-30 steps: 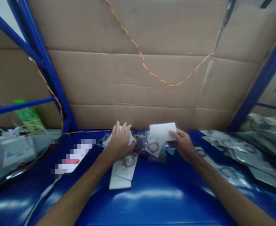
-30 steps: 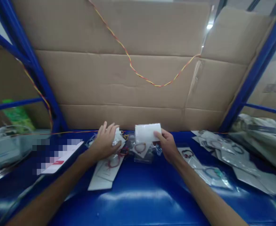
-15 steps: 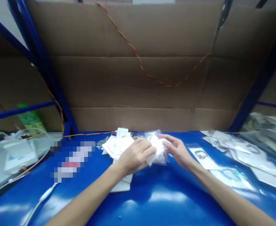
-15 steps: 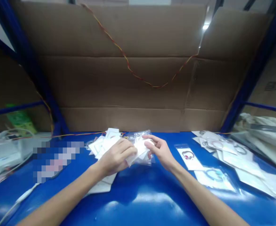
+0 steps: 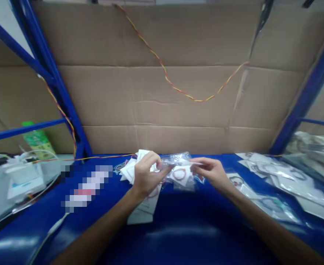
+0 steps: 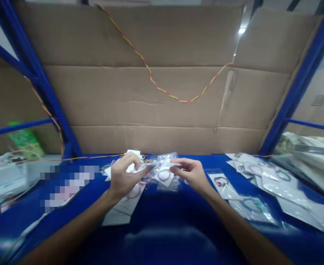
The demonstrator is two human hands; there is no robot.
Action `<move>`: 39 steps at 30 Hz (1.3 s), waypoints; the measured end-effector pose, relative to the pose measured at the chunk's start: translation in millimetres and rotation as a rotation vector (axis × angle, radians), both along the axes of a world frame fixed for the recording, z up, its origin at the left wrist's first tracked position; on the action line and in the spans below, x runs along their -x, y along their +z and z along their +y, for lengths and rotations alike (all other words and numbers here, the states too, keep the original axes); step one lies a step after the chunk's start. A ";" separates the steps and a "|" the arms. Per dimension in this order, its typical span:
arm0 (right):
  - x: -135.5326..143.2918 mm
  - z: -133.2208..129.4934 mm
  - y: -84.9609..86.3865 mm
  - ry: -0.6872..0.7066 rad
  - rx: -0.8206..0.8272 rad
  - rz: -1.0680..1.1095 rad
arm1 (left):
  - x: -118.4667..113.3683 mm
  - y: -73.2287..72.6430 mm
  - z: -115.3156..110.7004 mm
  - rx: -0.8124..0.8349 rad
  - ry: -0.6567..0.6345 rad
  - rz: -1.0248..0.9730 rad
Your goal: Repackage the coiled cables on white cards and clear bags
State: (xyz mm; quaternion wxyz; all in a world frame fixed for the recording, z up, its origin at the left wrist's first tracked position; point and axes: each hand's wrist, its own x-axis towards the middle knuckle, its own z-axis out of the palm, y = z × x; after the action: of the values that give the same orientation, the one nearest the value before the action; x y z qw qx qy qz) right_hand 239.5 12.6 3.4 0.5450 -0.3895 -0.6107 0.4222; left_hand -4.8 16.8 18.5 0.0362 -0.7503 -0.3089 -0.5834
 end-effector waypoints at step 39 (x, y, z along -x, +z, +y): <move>-4.0 9.5 -3.3 -0.046 0.231 0.290 | -7.1 -6.9 12.3 0.982 -0.708 -0.537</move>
State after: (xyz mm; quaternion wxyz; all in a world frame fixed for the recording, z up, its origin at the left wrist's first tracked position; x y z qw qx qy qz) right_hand 243.5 22.2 0.2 0.5885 -0.3985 -0.4641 0.5286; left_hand 2.3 29.1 11.6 -0.5821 -0.5645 -0.2720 -0.5182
